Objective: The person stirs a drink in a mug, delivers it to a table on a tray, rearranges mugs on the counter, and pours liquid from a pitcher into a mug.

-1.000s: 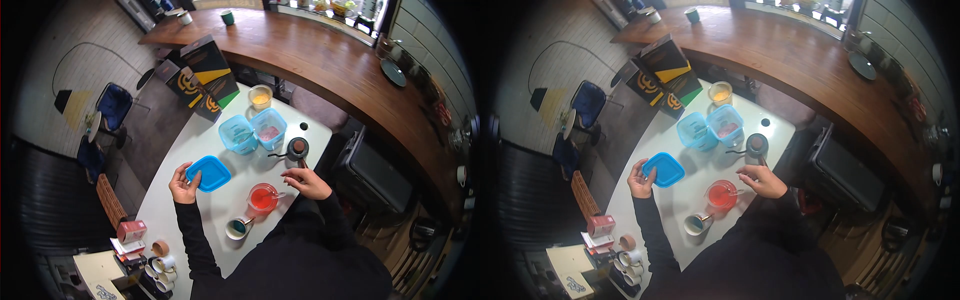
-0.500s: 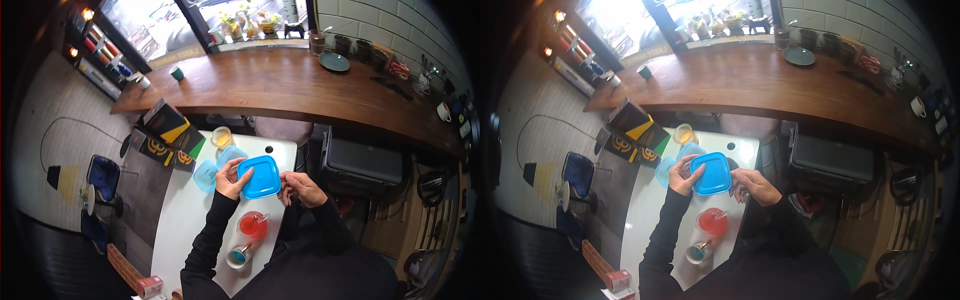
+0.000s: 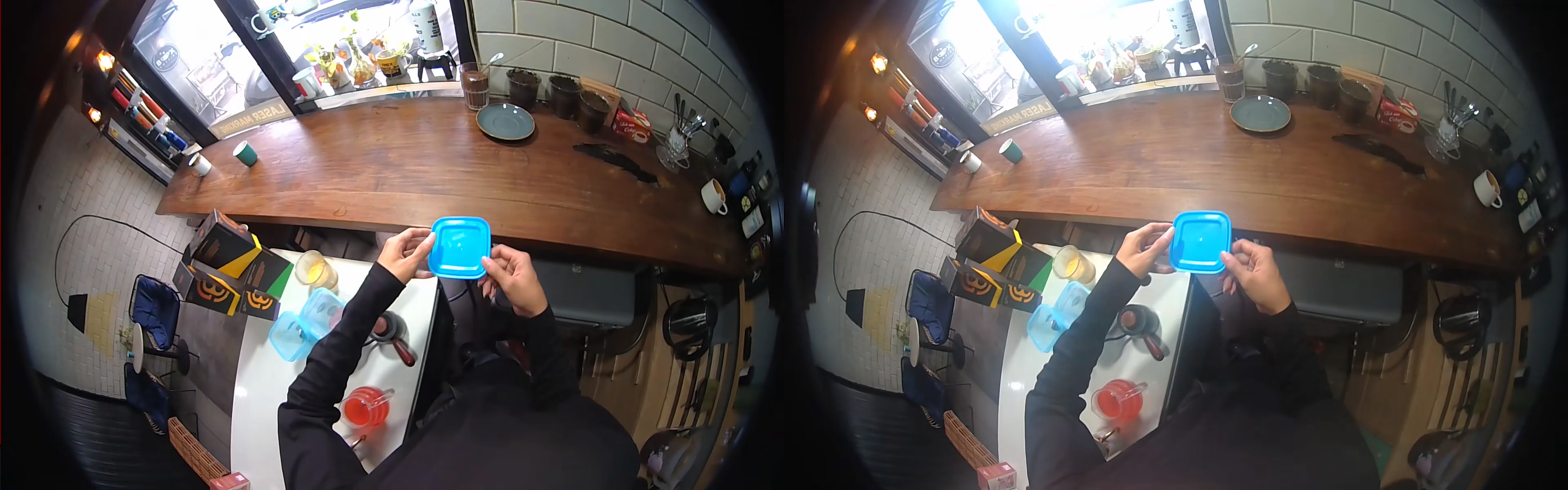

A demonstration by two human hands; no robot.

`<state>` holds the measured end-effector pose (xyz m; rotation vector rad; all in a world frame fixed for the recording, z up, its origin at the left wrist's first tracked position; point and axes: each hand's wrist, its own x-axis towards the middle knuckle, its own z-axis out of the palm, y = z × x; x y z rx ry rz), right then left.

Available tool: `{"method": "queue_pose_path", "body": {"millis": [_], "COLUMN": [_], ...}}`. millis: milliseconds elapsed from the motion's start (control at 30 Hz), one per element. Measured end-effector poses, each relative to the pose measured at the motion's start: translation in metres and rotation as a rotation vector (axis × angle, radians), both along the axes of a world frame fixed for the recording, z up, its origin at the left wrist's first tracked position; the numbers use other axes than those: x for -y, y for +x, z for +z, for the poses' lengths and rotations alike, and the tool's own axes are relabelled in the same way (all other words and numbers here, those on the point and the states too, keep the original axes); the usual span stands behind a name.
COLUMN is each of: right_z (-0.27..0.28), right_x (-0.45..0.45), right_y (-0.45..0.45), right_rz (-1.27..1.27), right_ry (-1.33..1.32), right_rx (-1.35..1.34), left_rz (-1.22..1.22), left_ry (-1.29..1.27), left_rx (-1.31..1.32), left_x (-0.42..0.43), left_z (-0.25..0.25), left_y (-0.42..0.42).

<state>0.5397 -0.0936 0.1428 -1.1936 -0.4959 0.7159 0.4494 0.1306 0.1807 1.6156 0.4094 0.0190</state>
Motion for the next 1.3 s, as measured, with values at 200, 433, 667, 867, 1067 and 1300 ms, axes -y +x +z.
{"method": "queue_pose_path", "body": {"millis": [200, 433, 667, 867, 1067, 1300], "right_z": [-0.014, -0.016, -0.004, -0.009, -0.002, 0.002], "right_x": [-0.014, -0.034, -0.048, -0.053, -0.051, -0.048], "right_y": [0.073, 0.106, 0.113, 0.112, 0.106, 0.076], "right_rz": [-0.108, -0.144, -0.194, -0.228, -0.248, -0.286], "right_ry": [-0.100, -0.224, -0.344, -0.350, -0.277, -0.028], "right_rx": [0.100, 0.230, 0.328, 0.333, 0.299, 0.420], "left_rz": [-0.048, -0.037, -0.005, -0.002, 0.014, 0.026], "left_ry": [0.065, 0.352, 0.734, 0.659, 0.910, 0.989], "left_rx": [0.018, -0.064, 0.008, 0.068, 0.178, 0.373], "left_x": [-0.005, -0.014, -0.026, -0.039, -0.050, -0.069], "left_z": [-0.012, -0.006, -0.014, -0.036, -0.022, 0.056], "left_y": [0.070, 0.112, 0.132, 0.137, 0.098, -0.037]}}
